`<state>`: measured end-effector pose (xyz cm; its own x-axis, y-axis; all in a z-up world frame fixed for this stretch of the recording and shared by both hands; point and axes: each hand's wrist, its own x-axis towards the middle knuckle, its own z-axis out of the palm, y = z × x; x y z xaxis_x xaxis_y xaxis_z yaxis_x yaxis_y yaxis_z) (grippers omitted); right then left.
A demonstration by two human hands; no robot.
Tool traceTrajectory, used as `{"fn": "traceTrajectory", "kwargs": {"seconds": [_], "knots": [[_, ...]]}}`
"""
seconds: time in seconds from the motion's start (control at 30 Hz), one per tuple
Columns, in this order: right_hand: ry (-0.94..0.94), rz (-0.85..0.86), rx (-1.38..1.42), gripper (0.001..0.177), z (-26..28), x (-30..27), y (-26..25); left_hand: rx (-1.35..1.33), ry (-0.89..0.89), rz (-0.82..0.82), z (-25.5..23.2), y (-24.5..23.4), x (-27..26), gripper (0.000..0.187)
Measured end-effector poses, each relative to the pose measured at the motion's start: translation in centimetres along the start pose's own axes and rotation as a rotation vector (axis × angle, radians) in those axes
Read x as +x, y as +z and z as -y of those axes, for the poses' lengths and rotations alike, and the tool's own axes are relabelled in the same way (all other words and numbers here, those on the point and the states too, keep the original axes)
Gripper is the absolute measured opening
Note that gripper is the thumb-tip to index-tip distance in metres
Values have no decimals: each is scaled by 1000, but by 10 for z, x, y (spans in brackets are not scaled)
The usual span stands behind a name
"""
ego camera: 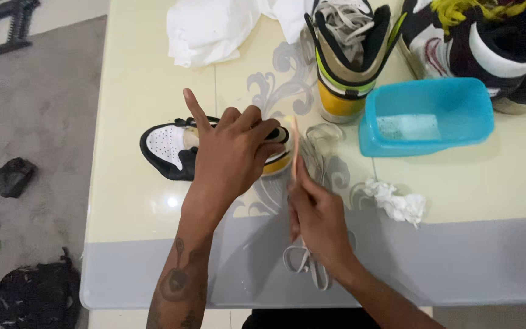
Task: The person cleans a pair of high-top sneakers by applying a cleaning solution with a toothbrush to the midsoles and uppers, and then scrubbing the shoelaces by hand with the brush before wiping the shoes with a cloth.
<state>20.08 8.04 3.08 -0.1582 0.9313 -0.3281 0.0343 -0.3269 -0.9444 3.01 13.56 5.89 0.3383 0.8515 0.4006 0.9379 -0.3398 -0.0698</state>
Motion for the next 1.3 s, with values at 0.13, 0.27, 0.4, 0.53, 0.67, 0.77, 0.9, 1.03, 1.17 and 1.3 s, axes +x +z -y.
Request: {"fn": "traceTrajectory", "kwargs": {"seconds": [0.13, 0.27, 0.4, 0.53, 0.67, 0.77, 0.9, 1.03, 1.17, 1.3], "knots": [[25, -112, 40, 54, -19, -12, 14, -44, -14, 27, 0, -2, 2, 19], [-4, -111, 184, 58, -10, -9, 19, -115, -21, -31, 0, 2, -2, 18], [-30, -132, 174, 53, -6, -4, 25, -145, -12, -75, 1, 0, -2, 17], [142, -132, 313, 58, -21, -24, 21, -84, -21, -44, 0, 3, -1, 18], [43, -121, 252, 59, -9, -6, 26, -69, -25, -40, -1, 6, -5, 20], [1, -120, 208, 57, -12, -21, 26, -70, -33, -62, -1, 7, -4, 20], [4, -86, 213, 55, -38, -34, 25, -40, -25, -60, -1, 8, -4, 26], [-32, -81, 229, 61, -6, -9, 27, -106, -32, -104, -1, 5, -7, 20], [67, -107, 312, 61, -24, -22, 23, -87, -45, -86, -1, 6, -2, 23], [78, -136, 348, 56, -14, 1, 28, -64, -29, -81, -3, 2, -5, 20]]}}
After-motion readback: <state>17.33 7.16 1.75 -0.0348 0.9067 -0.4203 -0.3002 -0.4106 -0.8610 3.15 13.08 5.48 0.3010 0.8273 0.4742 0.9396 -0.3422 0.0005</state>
